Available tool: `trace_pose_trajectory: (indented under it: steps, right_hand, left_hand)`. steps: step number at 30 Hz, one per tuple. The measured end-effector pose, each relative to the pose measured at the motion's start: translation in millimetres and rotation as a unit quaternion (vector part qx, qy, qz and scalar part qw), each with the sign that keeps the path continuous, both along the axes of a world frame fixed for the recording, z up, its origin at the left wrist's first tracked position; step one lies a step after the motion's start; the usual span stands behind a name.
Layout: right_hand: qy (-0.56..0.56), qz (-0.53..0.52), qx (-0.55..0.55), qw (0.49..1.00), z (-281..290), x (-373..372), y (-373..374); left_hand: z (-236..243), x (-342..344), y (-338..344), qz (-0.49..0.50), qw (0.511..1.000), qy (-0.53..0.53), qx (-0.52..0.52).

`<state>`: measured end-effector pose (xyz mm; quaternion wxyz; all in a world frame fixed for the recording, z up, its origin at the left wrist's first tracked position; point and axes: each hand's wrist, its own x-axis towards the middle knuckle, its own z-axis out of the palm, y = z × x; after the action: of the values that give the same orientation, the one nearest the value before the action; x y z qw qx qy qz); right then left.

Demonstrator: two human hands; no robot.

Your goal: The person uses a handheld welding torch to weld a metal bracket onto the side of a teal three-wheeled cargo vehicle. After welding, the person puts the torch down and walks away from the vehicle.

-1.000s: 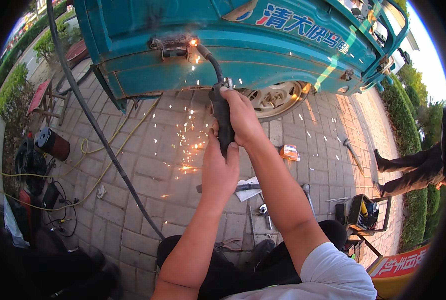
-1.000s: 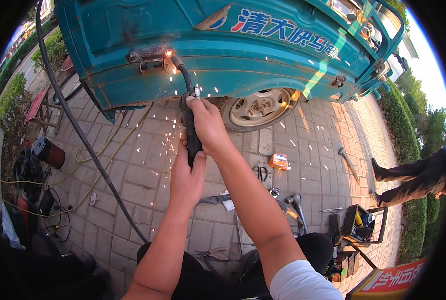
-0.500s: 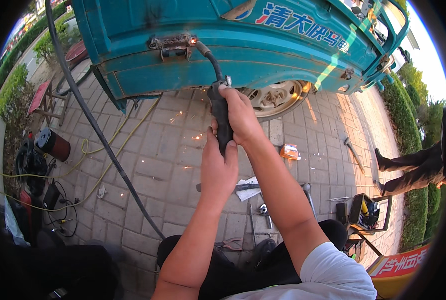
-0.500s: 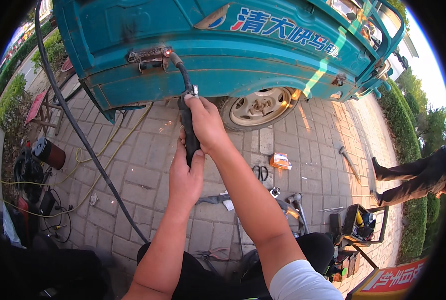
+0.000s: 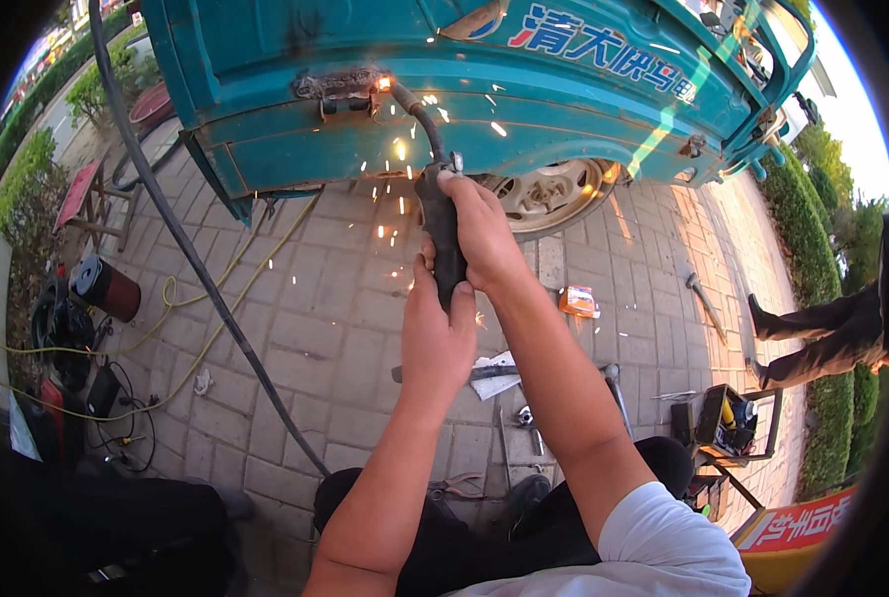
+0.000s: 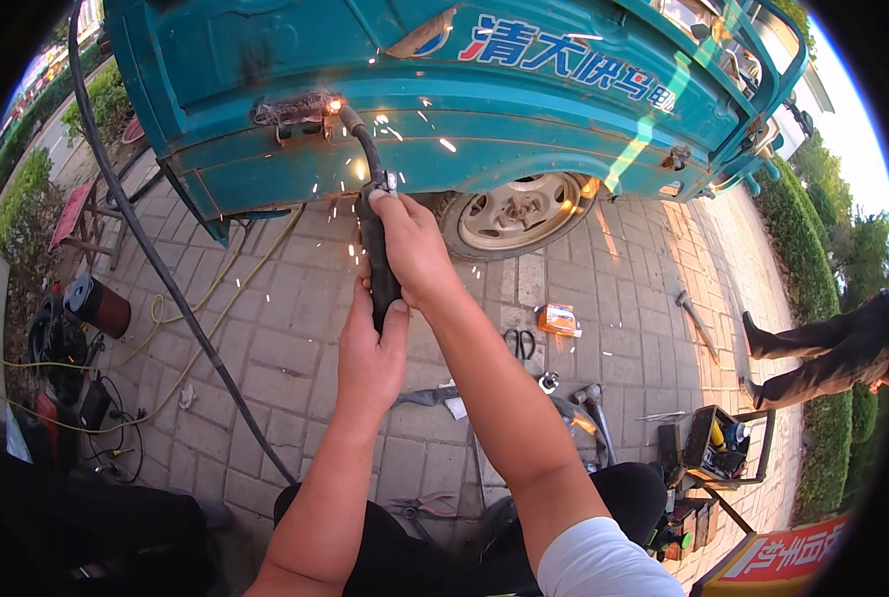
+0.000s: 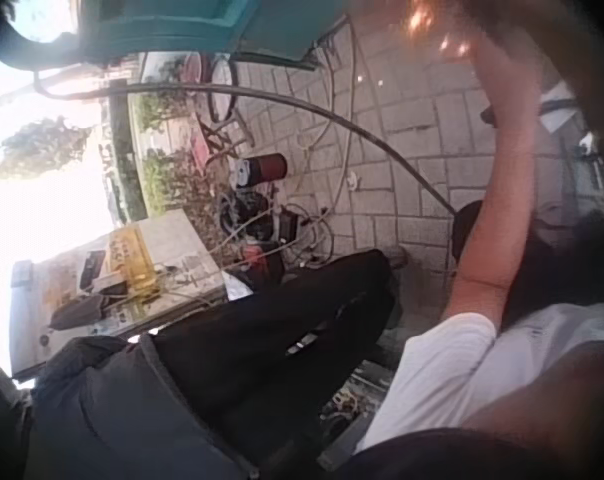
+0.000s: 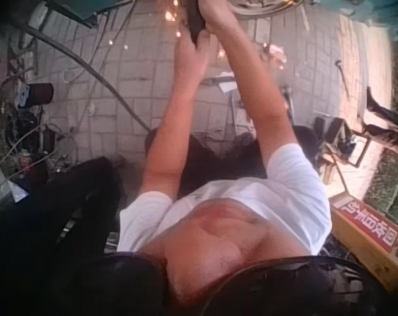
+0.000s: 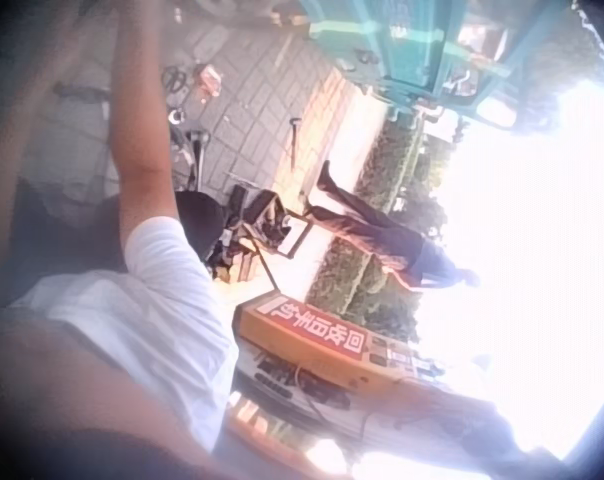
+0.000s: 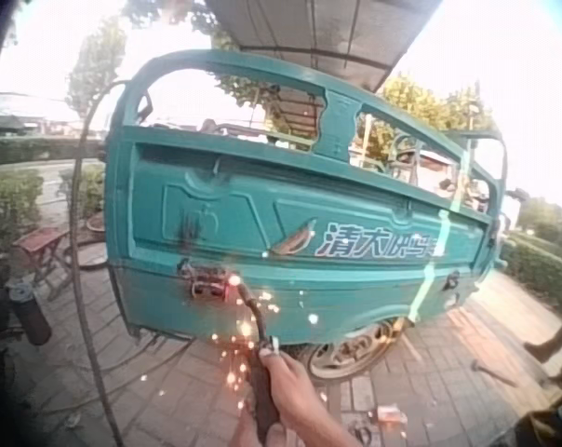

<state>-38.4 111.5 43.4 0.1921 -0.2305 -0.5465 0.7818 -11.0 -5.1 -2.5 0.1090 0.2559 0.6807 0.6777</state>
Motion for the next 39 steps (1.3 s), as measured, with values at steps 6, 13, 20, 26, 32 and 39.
trace_pose_trajectory:
  steps: [6,13,20,26,32,39]
  right_hand:
    - [0.006,0.002,-0.003,1.0,1.2,5.1,2.8]
    - [0.015,0.005,0.0,1.0,0.3,3.1,2.4]
    - [0.0,0.003,0.022,1.0,3.4,1.5,0.2]
    - [0.0,-0.003,0.023,1.0,1.3,-0.7,1.4]
    - [0.003,0.001,0.028,1.0,0.5,-0.8,1.0]
    - [-0.002,-0.008,0.001,1.0,1.6,4.5,0.7]
  left_hand:
    - [-1.2,2.7,1.4,-0.007,1.0,0.004,0.003]
    - [-6.1,1.4,2.1,0.002,1.0,0.016,-0.006]
    - [-7.1,-0.4,2.0,0.007,1.0,0.022,-0.002]
    - [0.8,-1.1,0.3,-0.011,1.0,-0.01,0.018]
    - [0.1,-0.8,0.4,-0.016,0.999,-0.041,0.018]
    - [3.7,1.6,0.6,-0.019,1.0,-0.023,0.008]
